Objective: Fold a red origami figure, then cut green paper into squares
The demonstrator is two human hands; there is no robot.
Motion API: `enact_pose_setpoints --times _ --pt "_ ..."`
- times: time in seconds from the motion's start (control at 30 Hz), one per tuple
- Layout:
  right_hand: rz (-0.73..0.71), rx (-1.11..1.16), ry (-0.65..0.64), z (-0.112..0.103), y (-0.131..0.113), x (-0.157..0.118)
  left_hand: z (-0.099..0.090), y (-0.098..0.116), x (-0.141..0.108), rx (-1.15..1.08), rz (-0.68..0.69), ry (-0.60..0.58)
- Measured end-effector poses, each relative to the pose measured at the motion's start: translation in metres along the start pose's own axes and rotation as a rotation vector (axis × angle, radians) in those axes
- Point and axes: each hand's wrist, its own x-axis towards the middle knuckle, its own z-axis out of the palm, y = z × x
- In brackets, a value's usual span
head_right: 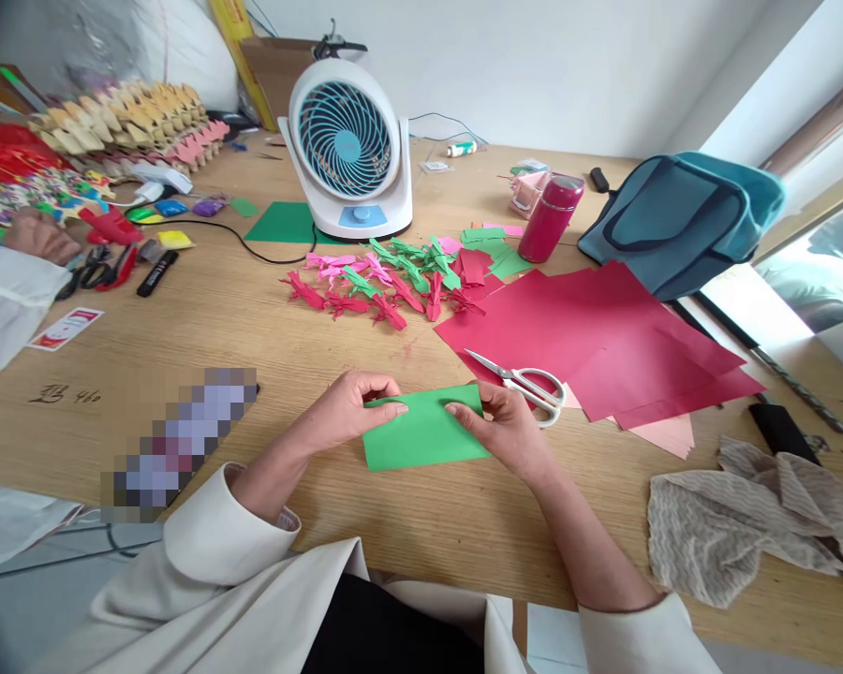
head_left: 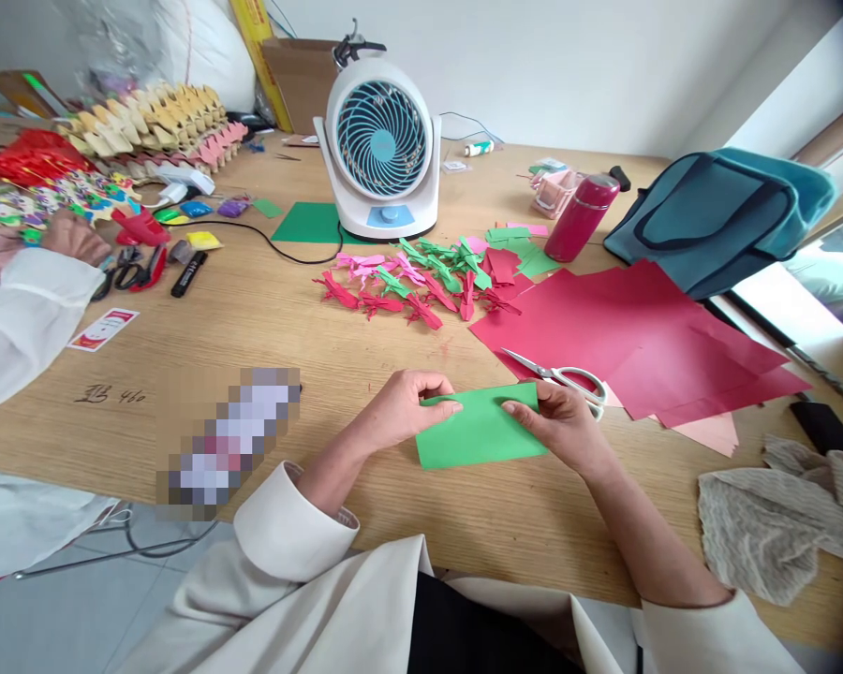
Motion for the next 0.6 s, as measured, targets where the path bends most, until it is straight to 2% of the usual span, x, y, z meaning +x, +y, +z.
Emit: enact_pose_setpoints --times 0.17,0.4,0.6 --pt "0.049 0.019 -0.021 -0.0017 0.0034 0.0048 0.0009 0.0005 -0.0002 0.005 -0.021 -0.03" --pt "0.105 0.04 -0.094 -0.0027 0.0008 0.0064 0.0011 -0.0018 0.0007 0.034 -0.047 -0.132" --pt "0.168 0.044 -0.132 -0.0023 0.0008 0.007 0.0037 -0.0024 0.0021 -0.04 -0.038 -0.167"
